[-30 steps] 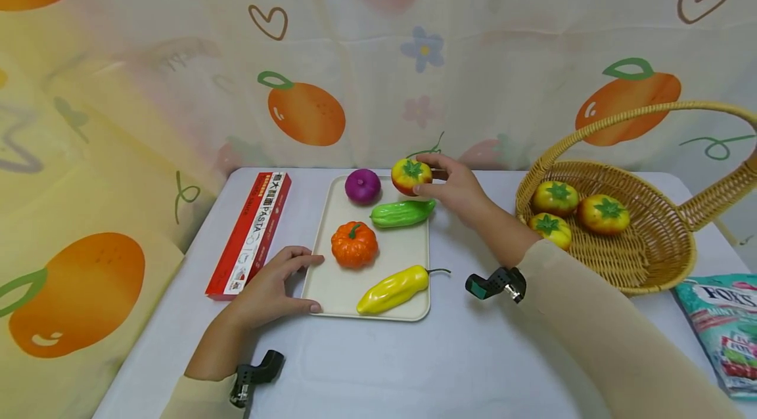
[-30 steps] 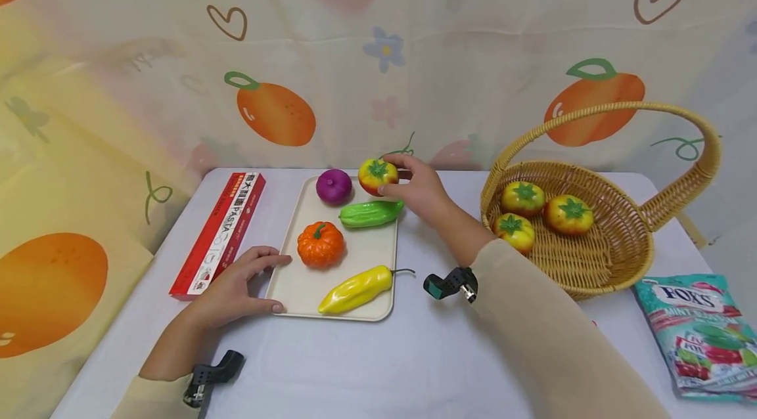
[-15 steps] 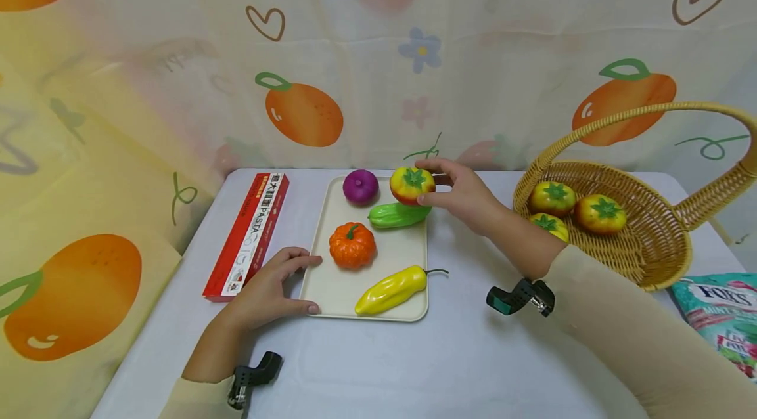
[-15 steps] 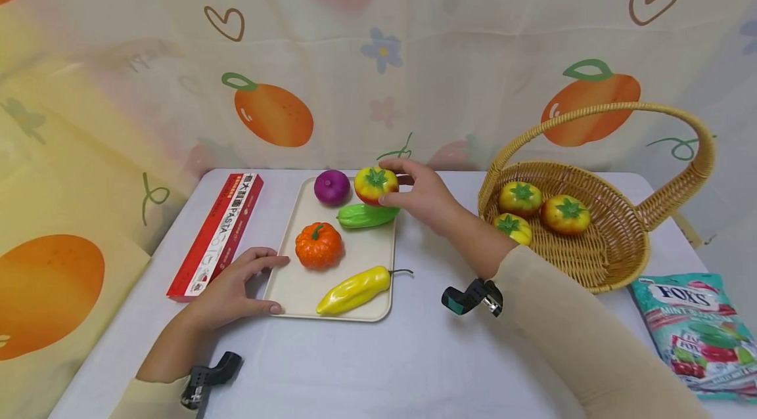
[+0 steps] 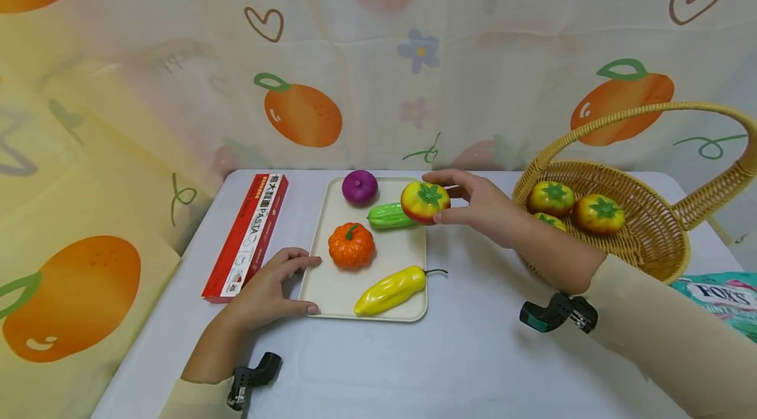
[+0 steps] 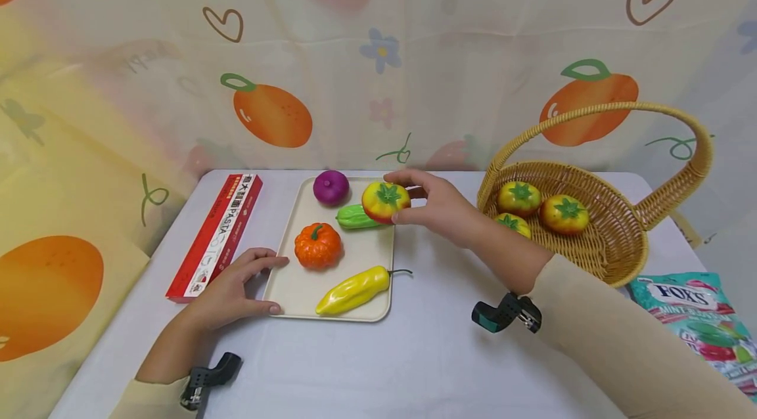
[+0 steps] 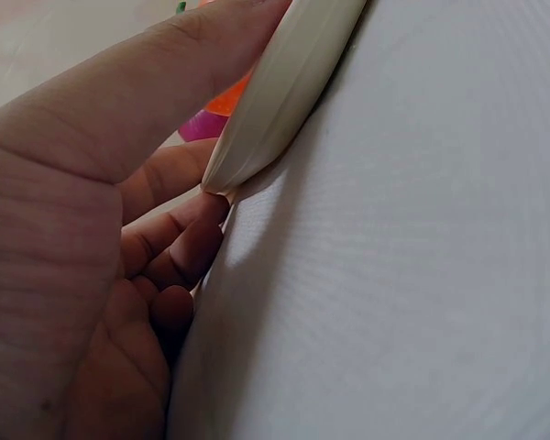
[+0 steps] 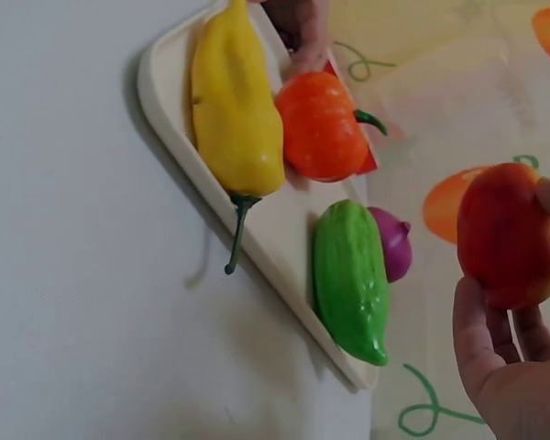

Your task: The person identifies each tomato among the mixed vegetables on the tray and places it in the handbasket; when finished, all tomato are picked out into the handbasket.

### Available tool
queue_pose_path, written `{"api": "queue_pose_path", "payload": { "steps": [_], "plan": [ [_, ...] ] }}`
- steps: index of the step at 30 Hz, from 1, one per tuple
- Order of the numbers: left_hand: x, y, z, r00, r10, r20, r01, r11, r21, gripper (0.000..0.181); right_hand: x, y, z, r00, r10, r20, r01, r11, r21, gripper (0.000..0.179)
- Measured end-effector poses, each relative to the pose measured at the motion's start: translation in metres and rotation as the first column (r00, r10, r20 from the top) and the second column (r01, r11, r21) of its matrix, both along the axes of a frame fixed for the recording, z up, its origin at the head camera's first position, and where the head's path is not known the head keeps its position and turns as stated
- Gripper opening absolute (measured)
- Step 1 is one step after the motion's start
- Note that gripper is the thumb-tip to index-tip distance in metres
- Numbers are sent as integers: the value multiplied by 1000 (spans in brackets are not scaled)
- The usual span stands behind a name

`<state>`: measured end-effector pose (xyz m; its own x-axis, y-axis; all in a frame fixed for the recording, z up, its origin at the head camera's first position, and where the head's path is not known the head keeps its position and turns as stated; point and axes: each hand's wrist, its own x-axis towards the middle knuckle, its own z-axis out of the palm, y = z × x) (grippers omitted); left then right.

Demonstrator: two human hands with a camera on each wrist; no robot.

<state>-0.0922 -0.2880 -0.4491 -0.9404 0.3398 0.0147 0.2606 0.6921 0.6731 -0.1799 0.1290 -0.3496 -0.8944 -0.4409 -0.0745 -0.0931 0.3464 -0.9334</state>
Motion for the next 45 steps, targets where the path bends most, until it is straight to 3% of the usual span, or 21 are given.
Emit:
{"api": "queue_pose_path", "payload": {
  "steps": [8,25,33,45],
  "plan": [
    [0,0,0,1000,11,16,-11,1000,4,83,20,21,8,999,51,11,-52,992,111,67],
    [1,0,0,1000,14,7,-14,1000,-9,83,48,68,20,997,71,30,-76,972,221,68],
    [0,1,0,1000,11,7,-10,1000,-10,82,58,92,20,997,69,28,-73,969,237,66],
    [1,0,1,1000,-3,3,3,1000,-4,79,61,127,22,993,118,-13,-112,973,204,67]
  ]
}}
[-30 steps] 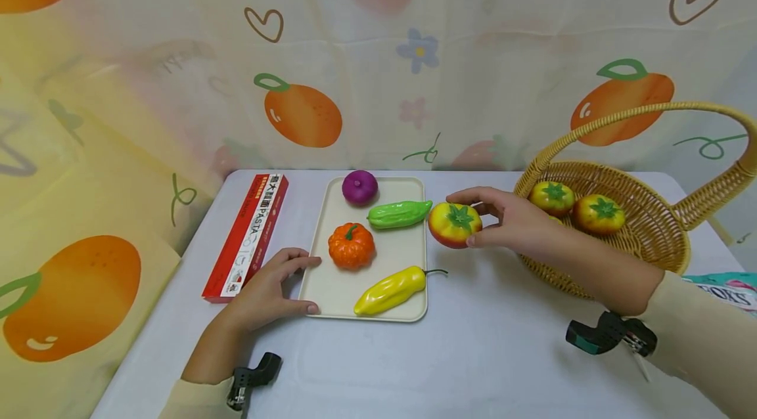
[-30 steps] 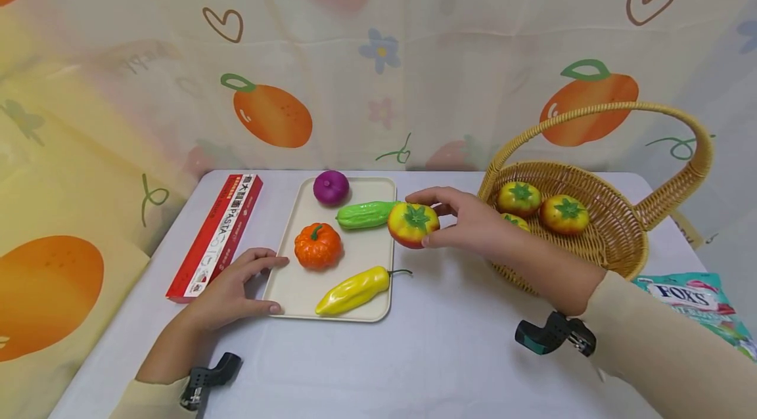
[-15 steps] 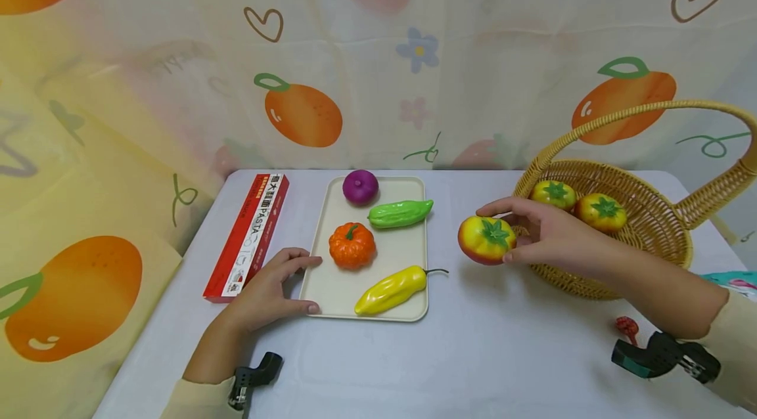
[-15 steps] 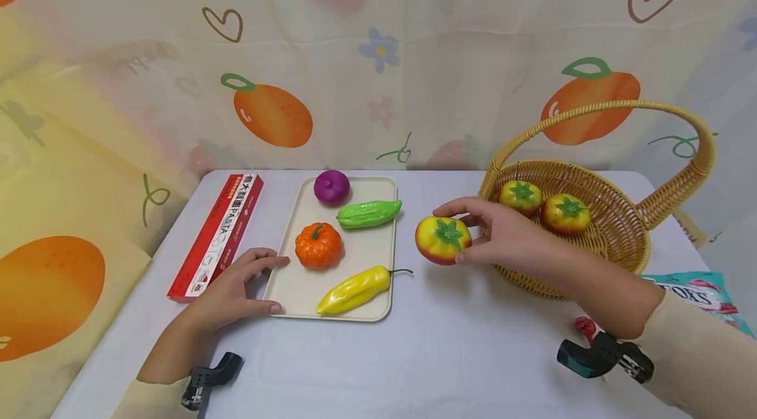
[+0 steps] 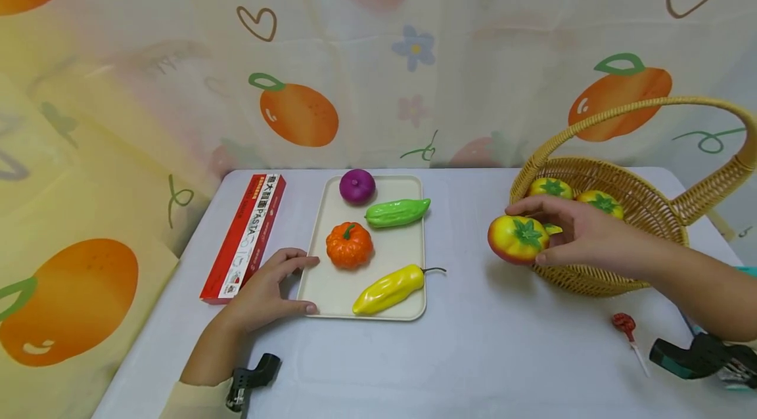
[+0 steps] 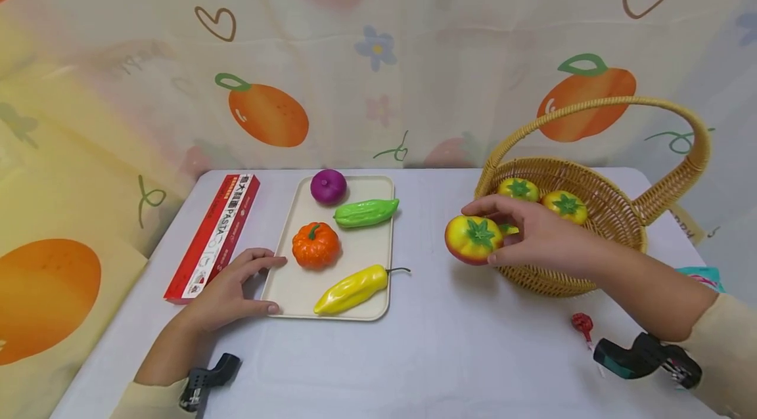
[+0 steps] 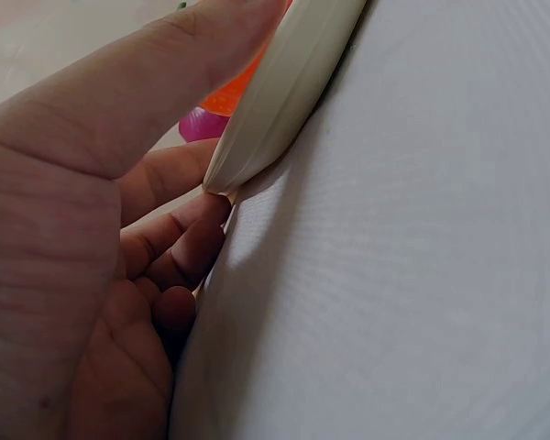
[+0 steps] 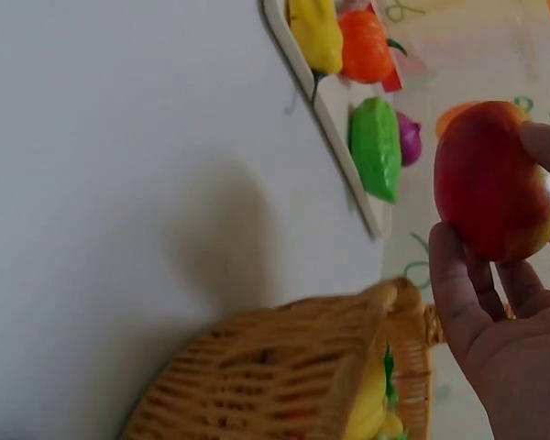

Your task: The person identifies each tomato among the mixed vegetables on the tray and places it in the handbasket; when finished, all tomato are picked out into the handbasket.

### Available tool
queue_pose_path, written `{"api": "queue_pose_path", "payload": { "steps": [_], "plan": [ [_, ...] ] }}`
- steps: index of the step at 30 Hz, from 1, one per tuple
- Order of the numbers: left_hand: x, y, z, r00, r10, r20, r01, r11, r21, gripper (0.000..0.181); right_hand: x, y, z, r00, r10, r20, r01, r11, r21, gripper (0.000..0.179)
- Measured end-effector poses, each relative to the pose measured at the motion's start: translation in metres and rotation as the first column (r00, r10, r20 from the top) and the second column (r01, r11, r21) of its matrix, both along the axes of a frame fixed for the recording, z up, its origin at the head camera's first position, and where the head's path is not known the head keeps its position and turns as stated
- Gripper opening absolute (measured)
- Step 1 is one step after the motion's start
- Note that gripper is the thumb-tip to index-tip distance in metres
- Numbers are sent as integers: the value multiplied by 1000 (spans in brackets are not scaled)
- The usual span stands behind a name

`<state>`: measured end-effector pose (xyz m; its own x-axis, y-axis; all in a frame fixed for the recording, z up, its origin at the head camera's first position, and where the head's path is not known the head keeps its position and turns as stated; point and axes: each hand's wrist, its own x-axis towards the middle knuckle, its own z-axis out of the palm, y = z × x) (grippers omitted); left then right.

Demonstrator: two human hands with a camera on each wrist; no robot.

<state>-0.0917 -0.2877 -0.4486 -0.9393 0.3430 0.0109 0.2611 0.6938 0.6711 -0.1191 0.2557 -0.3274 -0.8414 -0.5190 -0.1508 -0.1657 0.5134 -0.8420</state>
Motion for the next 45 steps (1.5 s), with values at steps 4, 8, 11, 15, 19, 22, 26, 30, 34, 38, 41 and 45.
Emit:
{"api": "queue_pose_path", "payload": {
  "steps": [4,8,11,15,19,22,26,30,34,38,41,45],
  "plan": [
    [1,-1,0,1000,-7,-7,7,1000,4,79,0,15,0,1000,-2,6,2,999,34,70],
    [0,-1,-1,1000,-9,-4,9,1000,1,81,-1,33,-2,1000,1,5,-2,999,48,72],
    [0,-1,-1,1000,-6,-1,6,1000,-4,81,-3,44,-4,1000,27,13,-28,999,26,74],
    [-1,-2,-2,1000,-7,-3,7,1000,-3,82,-5,58,-5,999,50,16,-50,998,38,75],
    [-2,-2,-2,1000,-6,3,6,1000,-5,82,-10,71,-6,997,72,-26,-70,994,85,76],
    [-2,-2,-2,1000,-5,6,5,1000,-6,83,-15,81,-6,997,56,-44,-50,990,130,76],
    [-2,-2,-2,1000,-3,12,3,1000,1,83,-22,93,-6,999,7,-35,0,976,217,75],
    [-2,-1,-2,1000,-4,17,4,1000,-2,83,-29,101,-4,1000,13,-9,-11,962,272,75],
    [-2,-1,-1,1000,-4,13,4,1000,-7,83,-37,103,0,1000,19,17,-23,942,334,75],
    [-2,-1,0,1000,4,16,-4,1000,-8,82,-44,104,2,999,26,36,-38,927,373,76],
    [-1,-2,-2,1000,6,22,-6,1000,-5,81,-49,108,2,996,23,90,-54,931,362,77],
    [-1,-2,-2,1000,0,14,0,1000,-4,82,-51,115,-2,981,-5,192,-63,936,345,80]
  ]
}}
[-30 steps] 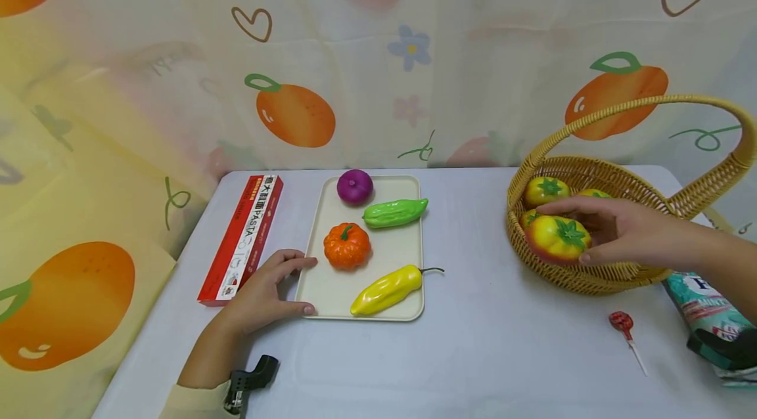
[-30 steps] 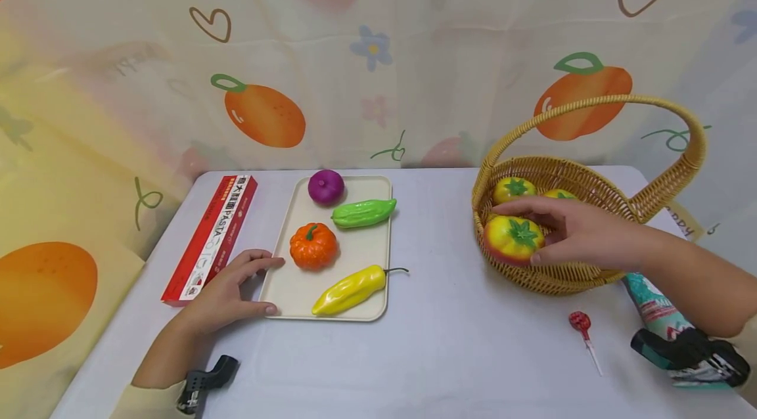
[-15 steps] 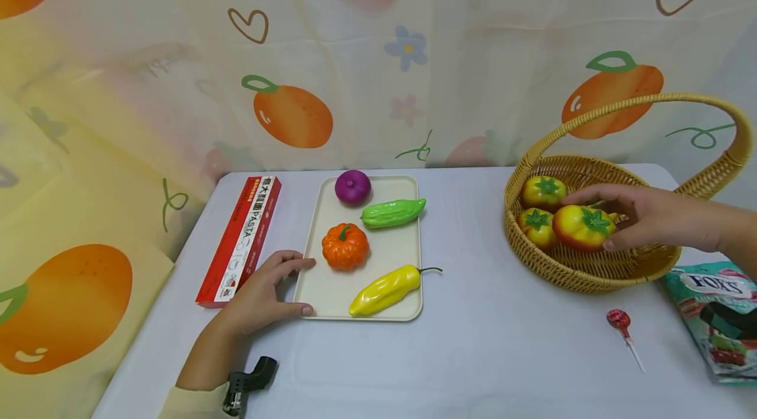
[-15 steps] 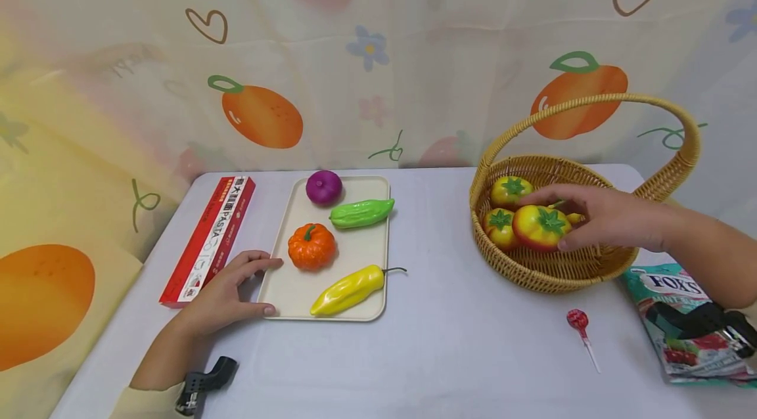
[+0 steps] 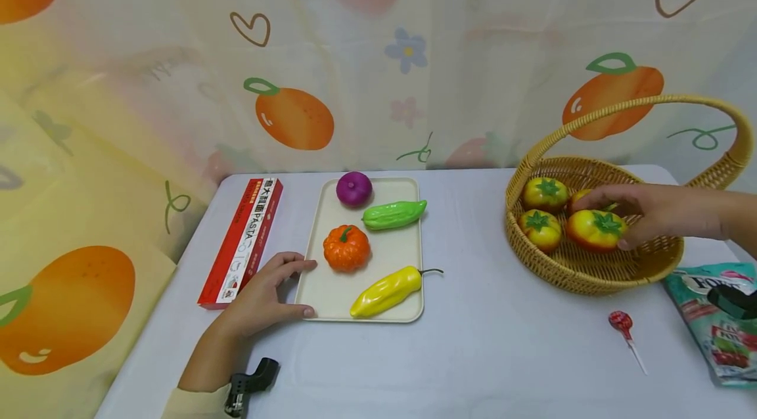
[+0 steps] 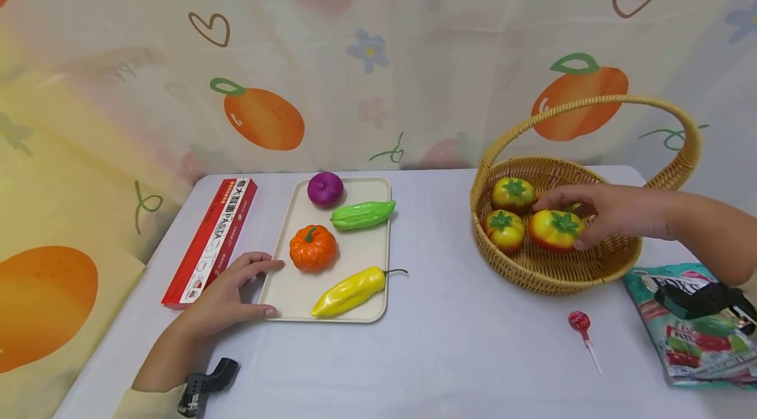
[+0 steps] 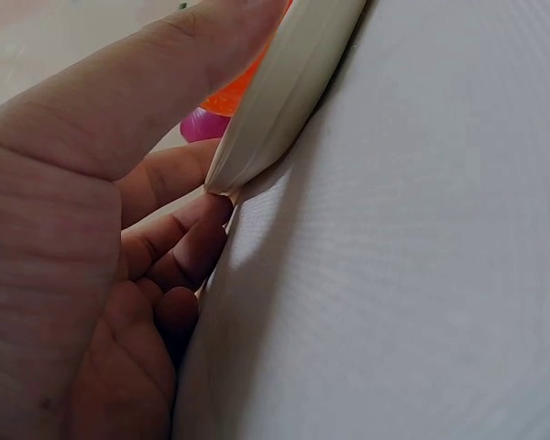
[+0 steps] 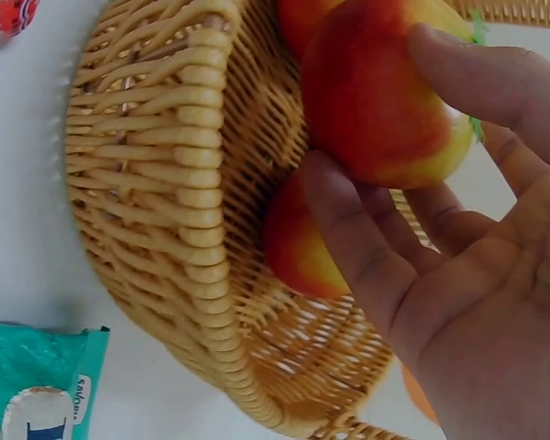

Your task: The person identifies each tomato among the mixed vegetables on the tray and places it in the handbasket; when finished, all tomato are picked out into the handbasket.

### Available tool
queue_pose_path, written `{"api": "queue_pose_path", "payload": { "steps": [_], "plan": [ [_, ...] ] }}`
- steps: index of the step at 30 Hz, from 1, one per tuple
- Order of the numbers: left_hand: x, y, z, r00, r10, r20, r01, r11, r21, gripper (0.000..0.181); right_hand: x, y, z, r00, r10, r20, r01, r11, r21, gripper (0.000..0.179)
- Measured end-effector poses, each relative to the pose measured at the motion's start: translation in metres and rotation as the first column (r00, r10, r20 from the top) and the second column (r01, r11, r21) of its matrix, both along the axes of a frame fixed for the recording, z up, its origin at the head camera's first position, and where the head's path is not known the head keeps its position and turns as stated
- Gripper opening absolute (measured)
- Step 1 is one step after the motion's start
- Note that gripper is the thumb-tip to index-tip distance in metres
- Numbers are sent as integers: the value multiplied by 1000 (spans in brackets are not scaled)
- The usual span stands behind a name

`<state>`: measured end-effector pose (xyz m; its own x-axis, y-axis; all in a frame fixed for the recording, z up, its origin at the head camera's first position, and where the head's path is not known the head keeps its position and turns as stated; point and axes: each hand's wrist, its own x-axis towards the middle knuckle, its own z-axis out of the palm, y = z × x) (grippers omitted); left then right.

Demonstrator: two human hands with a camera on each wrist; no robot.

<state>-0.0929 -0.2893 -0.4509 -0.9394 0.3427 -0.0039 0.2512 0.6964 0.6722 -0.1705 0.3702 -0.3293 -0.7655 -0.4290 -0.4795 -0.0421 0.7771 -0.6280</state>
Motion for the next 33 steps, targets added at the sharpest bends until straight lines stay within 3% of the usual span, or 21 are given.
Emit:
{"api": "queue_pose_path", "payload": {
  "steps": [4,23,33],
  "plan": [
    [-1,1,0,1000,2,-7,-2,1000,-2,82,-1,3,-4,998,-8,59,9,1000,-17,80],
    [0,3,1,1000,16,14,-16,1000,-5,81,2,-1,-21,984,98,148,-92,995,-47,80],
    [1,2,1,999,29,37,-29,1000,4,81,7,-5,-27,982,79,172,-74,997,-32,79]
  ]
}}
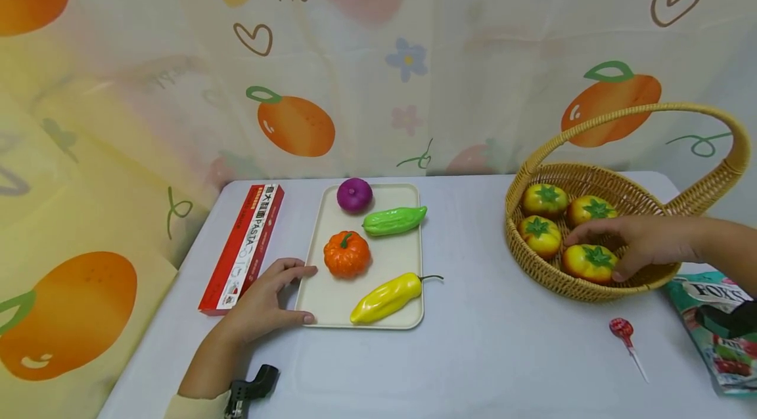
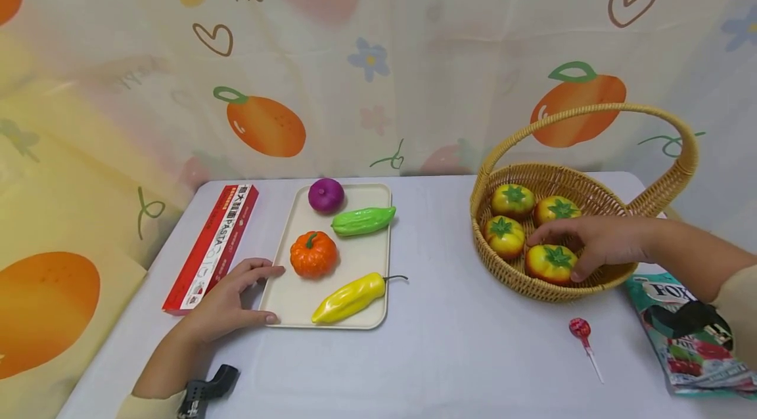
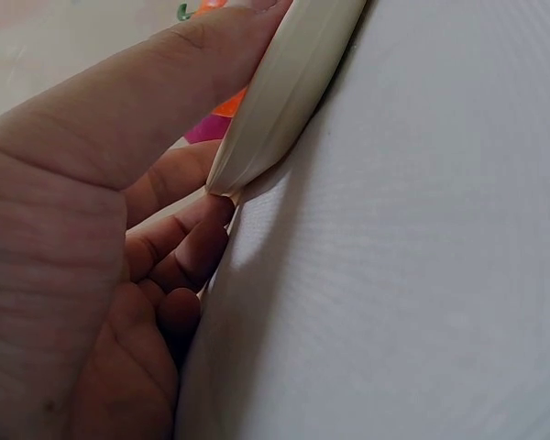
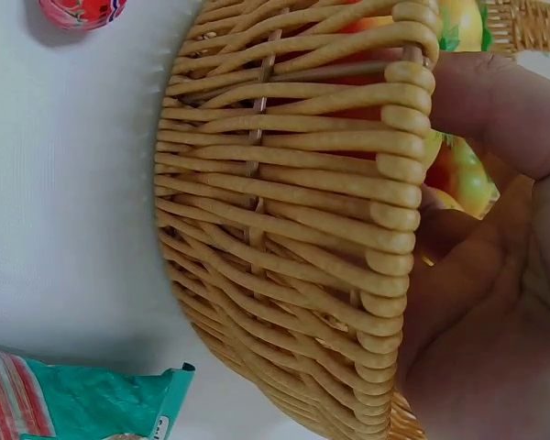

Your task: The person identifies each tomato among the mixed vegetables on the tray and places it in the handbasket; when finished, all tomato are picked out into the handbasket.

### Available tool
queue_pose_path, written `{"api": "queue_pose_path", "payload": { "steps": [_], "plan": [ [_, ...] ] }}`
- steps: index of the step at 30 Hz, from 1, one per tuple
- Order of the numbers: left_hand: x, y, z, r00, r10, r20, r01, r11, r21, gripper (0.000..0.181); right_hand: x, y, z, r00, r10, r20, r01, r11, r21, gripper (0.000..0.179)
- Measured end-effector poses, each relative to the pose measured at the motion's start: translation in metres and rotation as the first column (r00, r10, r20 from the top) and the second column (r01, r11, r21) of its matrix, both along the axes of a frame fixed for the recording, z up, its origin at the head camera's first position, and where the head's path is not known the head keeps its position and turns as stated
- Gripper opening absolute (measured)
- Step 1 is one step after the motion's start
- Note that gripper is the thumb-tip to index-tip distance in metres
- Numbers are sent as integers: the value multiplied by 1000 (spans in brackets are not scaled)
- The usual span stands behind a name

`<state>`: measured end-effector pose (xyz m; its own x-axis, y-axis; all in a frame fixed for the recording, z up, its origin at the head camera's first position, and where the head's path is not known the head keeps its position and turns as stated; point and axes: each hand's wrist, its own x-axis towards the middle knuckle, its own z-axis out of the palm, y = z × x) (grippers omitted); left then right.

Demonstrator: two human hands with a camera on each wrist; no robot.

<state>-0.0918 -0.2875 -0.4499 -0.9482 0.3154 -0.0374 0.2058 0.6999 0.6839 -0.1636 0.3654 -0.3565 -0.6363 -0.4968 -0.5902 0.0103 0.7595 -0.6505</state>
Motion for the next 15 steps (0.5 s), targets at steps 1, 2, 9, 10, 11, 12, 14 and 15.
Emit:
{"api": "queue_pose_path", "payload": {
  "steps": [1,2,9,10,11,12,14,15],
  "plan": [
    [0,0,0,1000,0,2,0,1000,0,81,0,0,0,1000,3,-6,-3,1000,4,78],
    [0,-1,-1,1000,0,5,0,1000,1,81,1,-1,0,1000,9,-15,-9,1000,7,78],
    [1,-4,-1,1000,-5,5,5,1000,-10,81,4,0,-1,1000,4,-17,-5,1000,-17,81],
    [2,-4,-1,1000,-3,5,3,1000,-14,80,4,0,-1,1000,5,-19,-5,1000,-18,82],
    [3,-4,0,1000,-2,3,2,1000,-18,80,4,0,-1,1000,3,-19,-3,1000,-18,82],
    [4,-4,1,1000,0,0,0,1000,-23,80,5,0,-1,1000,4,-26,-4,1000,-14,83],
    [5,-4,3,1000,2,-3,-3,999,-34,79,6,0,0,999,5,-50,-5,1000,-1,83],
    [6,-4,3,1000,4,-4,-4,999,-37,78,6,0,0,998,5,-66,-4,1000,8,82]
  ]
}}
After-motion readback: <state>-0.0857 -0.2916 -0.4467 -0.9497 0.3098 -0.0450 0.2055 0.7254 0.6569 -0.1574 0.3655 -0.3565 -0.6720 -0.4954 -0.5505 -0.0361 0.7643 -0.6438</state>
